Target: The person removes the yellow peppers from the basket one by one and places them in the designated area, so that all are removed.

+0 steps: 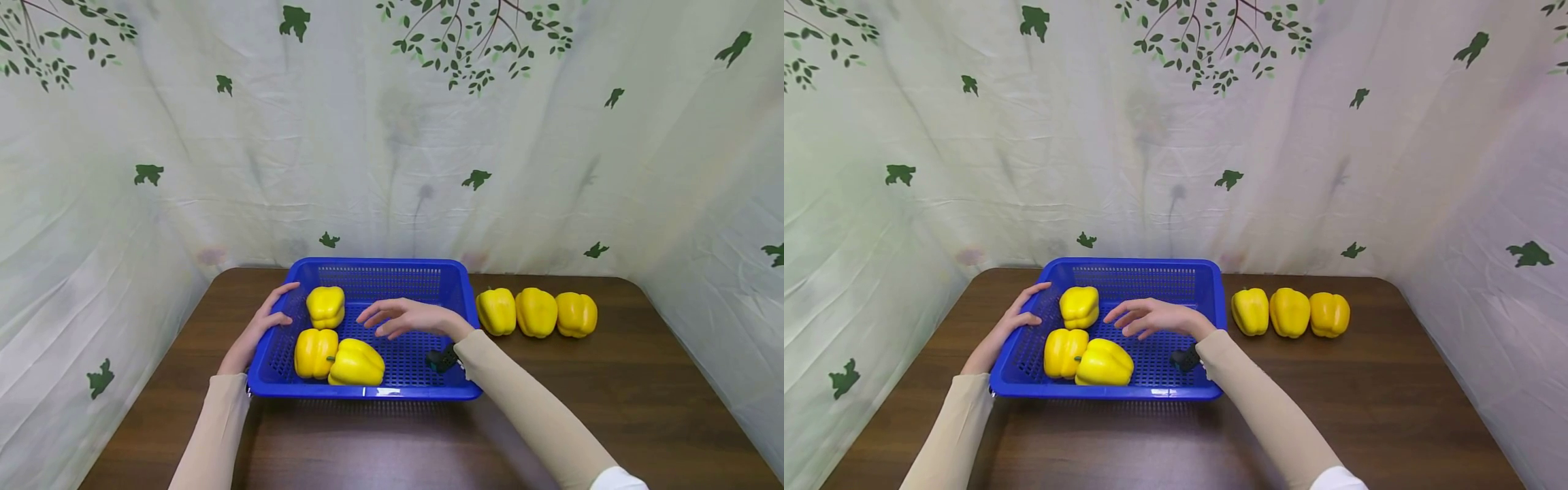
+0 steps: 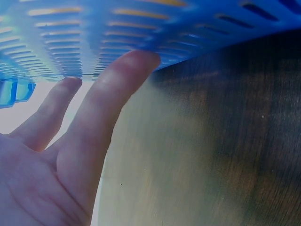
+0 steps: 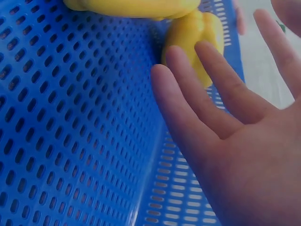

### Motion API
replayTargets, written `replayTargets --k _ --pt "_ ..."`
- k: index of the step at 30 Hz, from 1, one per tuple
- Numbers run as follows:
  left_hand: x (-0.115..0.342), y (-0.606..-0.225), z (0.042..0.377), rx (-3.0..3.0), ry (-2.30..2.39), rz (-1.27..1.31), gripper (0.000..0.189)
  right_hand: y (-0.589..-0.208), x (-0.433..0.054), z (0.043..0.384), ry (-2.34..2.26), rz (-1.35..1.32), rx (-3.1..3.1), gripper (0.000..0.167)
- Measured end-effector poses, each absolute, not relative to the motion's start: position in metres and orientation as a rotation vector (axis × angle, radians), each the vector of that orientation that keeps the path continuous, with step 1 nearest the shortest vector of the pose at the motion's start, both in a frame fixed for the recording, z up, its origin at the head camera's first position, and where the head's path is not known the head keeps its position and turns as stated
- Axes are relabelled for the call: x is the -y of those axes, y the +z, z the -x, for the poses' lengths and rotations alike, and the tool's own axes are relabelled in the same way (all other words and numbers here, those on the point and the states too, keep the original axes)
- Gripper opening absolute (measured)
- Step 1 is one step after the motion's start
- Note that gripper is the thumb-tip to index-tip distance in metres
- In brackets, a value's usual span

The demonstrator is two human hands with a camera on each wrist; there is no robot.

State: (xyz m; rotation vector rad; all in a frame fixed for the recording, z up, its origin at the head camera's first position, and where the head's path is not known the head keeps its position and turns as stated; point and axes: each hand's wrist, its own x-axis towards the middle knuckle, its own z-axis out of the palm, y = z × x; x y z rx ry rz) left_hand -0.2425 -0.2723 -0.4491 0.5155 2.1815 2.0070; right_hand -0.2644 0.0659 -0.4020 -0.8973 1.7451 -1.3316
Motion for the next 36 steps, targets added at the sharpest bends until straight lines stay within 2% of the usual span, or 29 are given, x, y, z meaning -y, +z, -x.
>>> replayTargets --k 23,36 --pt "0.272 -0.45 0.245 -2.209 2.034 -0.586 0.062 -0.41 -0.038 0.255 -1.032 1.023 -1.745 0.051" --pt "0.273 -0.452 0.246 -2.198 2.038 -0.602 0.062 -0.414 -0.034 0.252 -0.967 0.982 -1.797 0.058"
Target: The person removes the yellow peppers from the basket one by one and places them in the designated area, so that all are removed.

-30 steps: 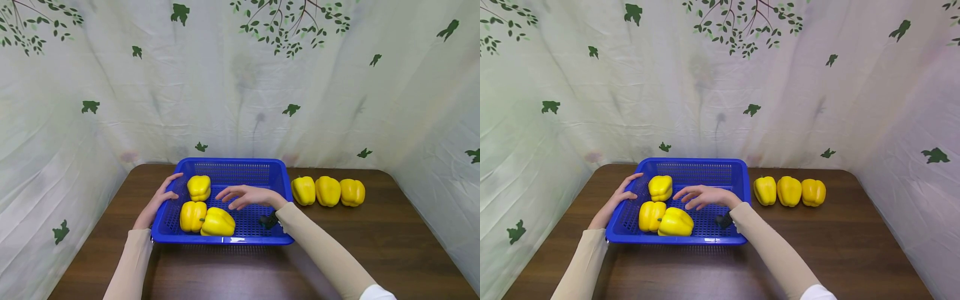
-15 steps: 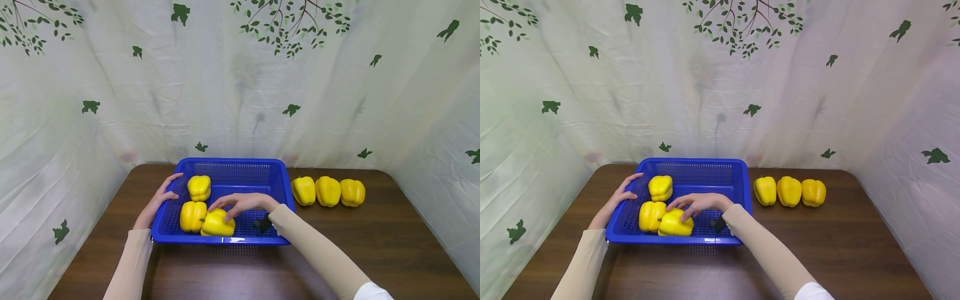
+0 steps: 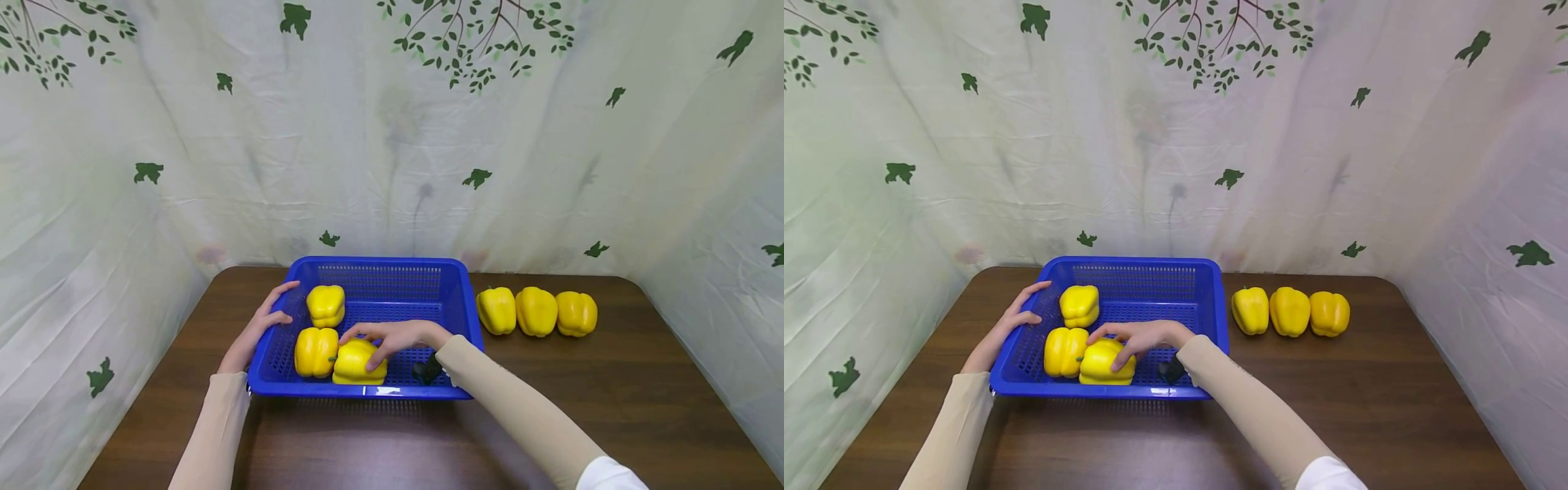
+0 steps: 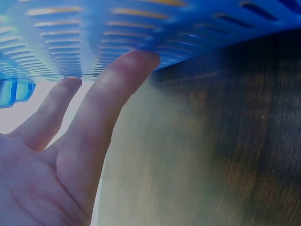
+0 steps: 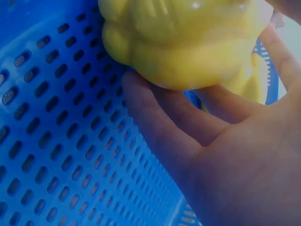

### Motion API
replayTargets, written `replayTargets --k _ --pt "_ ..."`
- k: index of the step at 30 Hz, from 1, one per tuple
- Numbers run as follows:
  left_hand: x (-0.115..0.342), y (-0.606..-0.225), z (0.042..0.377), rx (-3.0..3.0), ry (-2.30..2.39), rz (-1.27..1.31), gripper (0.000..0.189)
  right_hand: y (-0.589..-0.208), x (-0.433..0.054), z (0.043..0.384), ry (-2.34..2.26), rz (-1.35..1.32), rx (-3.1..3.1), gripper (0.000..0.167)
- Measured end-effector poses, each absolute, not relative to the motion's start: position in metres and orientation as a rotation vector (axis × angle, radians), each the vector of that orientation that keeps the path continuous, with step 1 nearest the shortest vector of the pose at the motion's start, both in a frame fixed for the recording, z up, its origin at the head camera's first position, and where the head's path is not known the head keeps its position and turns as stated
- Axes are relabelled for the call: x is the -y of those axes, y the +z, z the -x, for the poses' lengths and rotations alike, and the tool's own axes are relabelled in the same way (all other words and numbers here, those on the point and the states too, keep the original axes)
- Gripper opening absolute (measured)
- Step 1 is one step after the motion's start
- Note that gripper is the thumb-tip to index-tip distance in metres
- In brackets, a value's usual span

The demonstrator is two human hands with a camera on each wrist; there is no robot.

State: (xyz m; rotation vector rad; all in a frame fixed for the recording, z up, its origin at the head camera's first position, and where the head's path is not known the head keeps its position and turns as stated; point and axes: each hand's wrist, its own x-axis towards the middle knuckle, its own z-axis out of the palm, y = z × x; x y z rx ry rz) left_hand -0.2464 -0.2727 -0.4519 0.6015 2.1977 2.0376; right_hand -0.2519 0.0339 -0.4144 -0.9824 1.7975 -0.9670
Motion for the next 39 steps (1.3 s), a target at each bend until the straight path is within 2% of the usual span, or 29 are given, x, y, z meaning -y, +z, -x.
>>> replayTargets --k 39 --pt "0.272 -0.449 0.245 -2.191 2.012 -0.547 0.062 -0.394 -0.067 0.255 -1.349 0.753 -1.816 0.051"
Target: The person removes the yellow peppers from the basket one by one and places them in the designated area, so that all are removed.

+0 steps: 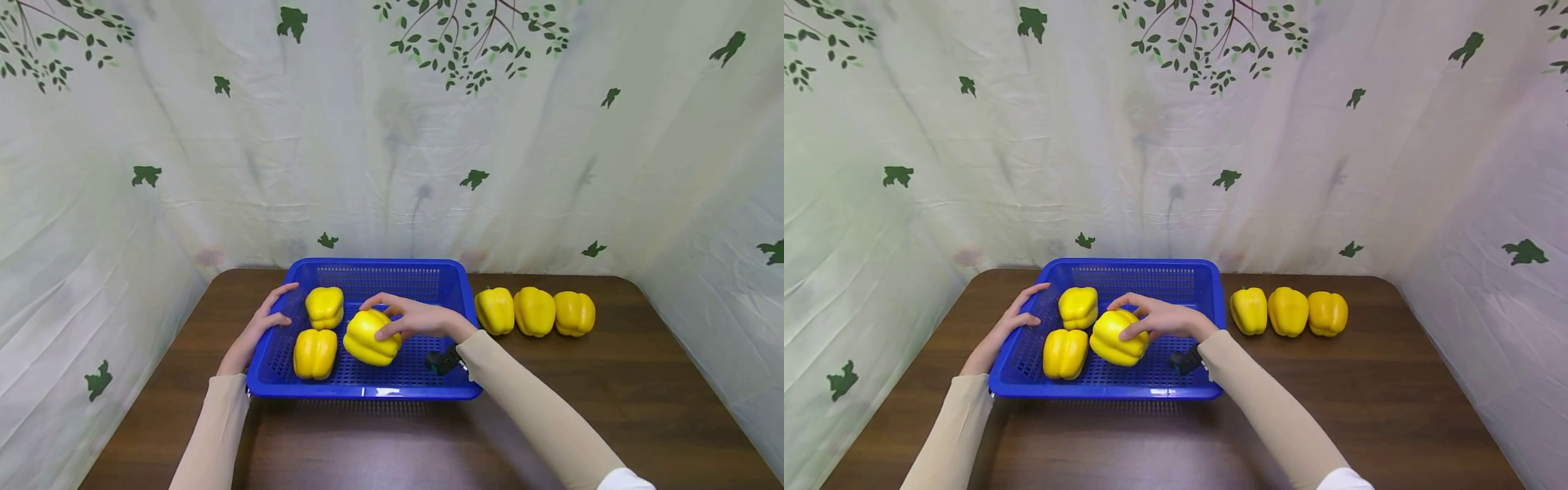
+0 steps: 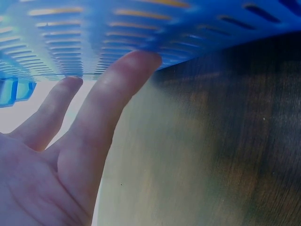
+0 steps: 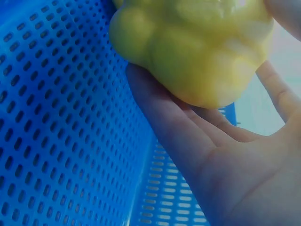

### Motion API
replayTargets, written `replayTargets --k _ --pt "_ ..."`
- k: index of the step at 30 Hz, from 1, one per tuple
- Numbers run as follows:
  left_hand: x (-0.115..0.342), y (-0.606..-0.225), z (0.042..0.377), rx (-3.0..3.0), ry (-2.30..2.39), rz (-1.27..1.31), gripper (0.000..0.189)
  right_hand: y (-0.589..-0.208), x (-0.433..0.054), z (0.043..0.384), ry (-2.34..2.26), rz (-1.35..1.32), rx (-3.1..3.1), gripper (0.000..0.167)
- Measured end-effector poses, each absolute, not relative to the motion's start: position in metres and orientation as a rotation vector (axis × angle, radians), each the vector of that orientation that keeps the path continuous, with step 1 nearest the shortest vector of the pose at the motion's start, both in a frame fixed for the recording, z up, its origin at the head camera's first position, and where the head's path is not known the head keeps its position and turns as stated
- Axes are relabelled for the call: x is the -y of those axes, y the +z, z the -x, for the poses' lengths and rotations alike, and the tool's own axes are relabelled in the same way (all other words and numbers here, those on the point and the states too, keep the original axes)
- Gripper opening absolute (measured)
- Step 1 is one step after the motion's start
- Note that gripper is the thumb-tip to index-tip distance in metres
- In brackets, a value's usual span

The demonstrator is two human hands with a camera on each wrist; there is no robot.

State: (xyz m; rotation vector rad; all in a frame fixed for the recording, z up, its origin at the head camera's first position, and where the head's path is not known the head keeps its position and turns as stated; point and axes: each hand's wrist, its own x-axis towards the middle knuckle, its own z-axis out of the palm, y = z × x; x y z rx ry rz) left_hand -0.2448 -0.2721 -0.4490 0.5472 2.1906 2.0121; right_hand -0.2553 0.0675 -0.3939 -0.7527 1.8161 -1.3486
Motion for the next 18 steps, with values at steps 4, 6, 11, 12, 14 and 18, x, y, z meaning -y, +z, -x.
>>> replayTargets --k 4,6,11,12,14,18 --pt "0.271 -0.448 0.244 -2.194 2.013 -0.544 0.062 -0.393 -0.073 0.256 -1.386 0.751 -1.807 0.05" --pt "0.271 -0.449 0.245 -2.196 2.014 -0.549 0.063 -0.391 -0.075 0.256 -1.402 0.753 -1.8 0.05" --pt "0.271 -0.451 0.248 -2.213 2.012 -0.566 0.063 -0.387 -0.083 0.256 -1.427 0.769 -1.803 0.051" --pt "0.272 -0.451 0.248 -2.22 2.01 -0.571 0.063 -0.387 -0.085 0.256 -1.436 0.773 -1.802 0.051" --pt "0.272 -0.452 0.248 -2.221 2.011 -0.578 0.063 -0.385 -0.088 0.256 -1.453 0.781 -1.806 0.05" --pt "0.273 -0.453 0.248 -2.225 2.017 -0.615 0.063 -0.383 -0.095 0.257 -1.502 0.769 -1.828 0.05"
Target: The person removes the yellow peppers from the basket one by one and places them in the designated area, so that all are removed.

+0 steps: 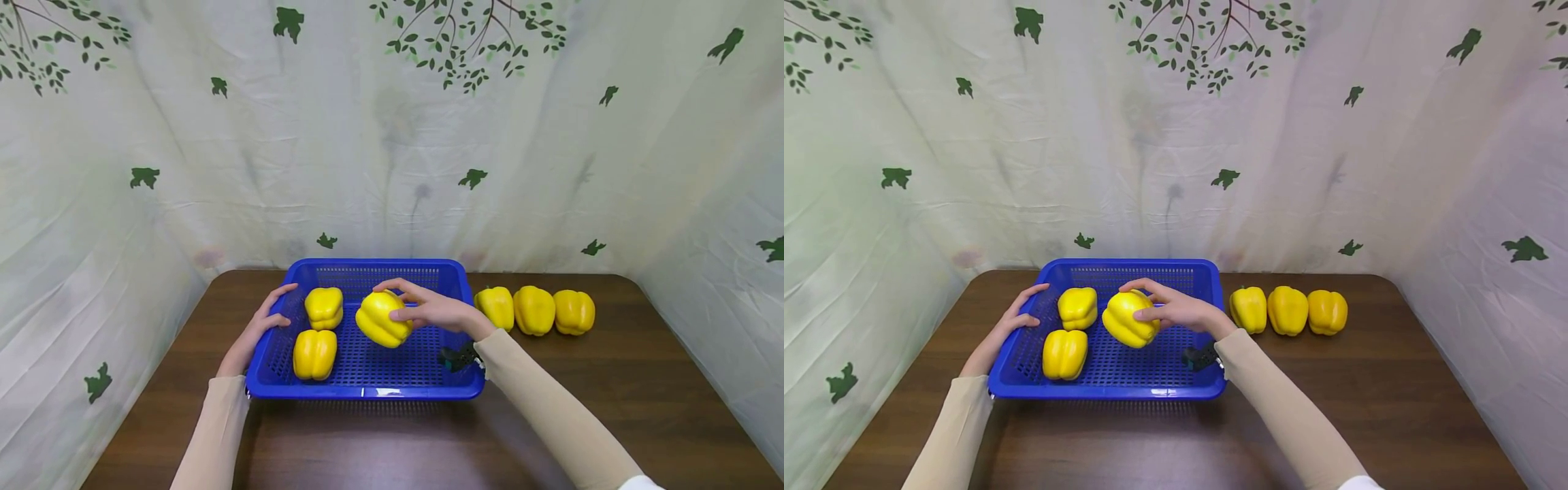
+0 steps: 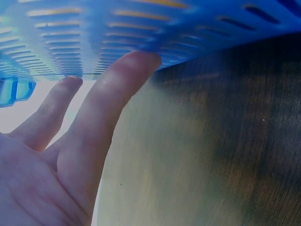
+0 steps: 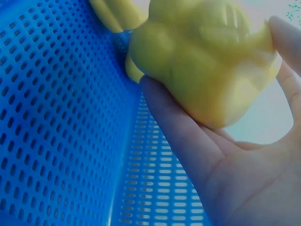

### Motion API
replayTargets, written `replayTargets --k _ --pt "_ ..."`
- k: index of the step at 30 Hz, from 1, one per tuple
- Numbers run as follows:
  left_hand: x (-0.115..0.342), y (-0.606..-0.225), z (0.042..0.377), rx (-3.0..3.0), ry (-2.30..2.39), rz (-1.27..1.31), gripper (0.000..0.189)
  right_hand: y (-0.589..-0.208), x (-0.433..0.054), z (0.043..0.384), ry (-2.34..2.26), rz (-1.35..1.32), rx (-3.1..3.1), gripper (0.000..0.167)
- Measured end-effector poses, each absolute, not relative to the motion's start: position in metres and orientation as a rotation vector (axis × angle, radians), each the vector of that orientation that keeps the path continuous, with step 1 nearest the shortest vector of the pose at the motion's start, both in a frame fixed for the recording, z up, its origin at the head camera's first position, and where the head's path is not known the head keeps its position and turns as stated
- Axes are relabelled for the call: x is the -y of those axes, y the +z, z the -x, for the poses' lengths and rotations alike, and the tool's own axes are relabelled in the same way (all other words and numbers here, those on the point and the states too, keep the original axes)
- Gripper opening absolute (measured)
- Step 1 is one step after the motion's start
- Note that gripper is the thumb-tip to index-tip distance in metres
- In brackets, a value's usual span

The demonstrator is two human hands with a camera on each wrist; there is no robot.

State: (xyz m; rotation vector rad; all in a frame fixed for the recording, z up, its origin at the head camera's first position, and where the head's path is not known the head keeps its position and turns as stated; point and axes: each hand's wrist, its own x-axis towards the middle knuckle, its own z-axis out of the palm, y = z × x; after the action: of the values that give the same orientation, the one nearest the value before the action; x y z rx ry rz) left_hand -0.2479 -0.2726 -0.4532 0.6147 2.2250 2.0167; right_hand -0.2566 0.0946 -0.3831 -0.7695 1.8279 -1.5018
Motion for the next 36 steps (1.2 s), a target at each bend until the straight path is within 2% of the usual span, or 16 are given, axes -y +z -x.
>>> replayTargets --k 9,19,36 --pt "0.273 -0.454 0.248 -2.223 2.039 -0.705 0.064 -0.379 -0.111 0.26 -1.631 0.685 -1.899 0.047" --pt "0.271 -0.45 0.246 -2.182 2.034 -0.595 0.063 -0.377 -0.128 0.261 -1.675 0.65 -1.954 0.048" --pt "0.272 -0.451 0.247 -2.206 2.022 -0.593 0.063 -0.372 -0.156 0.259 -1.792 0.589 -1.977 0.051"
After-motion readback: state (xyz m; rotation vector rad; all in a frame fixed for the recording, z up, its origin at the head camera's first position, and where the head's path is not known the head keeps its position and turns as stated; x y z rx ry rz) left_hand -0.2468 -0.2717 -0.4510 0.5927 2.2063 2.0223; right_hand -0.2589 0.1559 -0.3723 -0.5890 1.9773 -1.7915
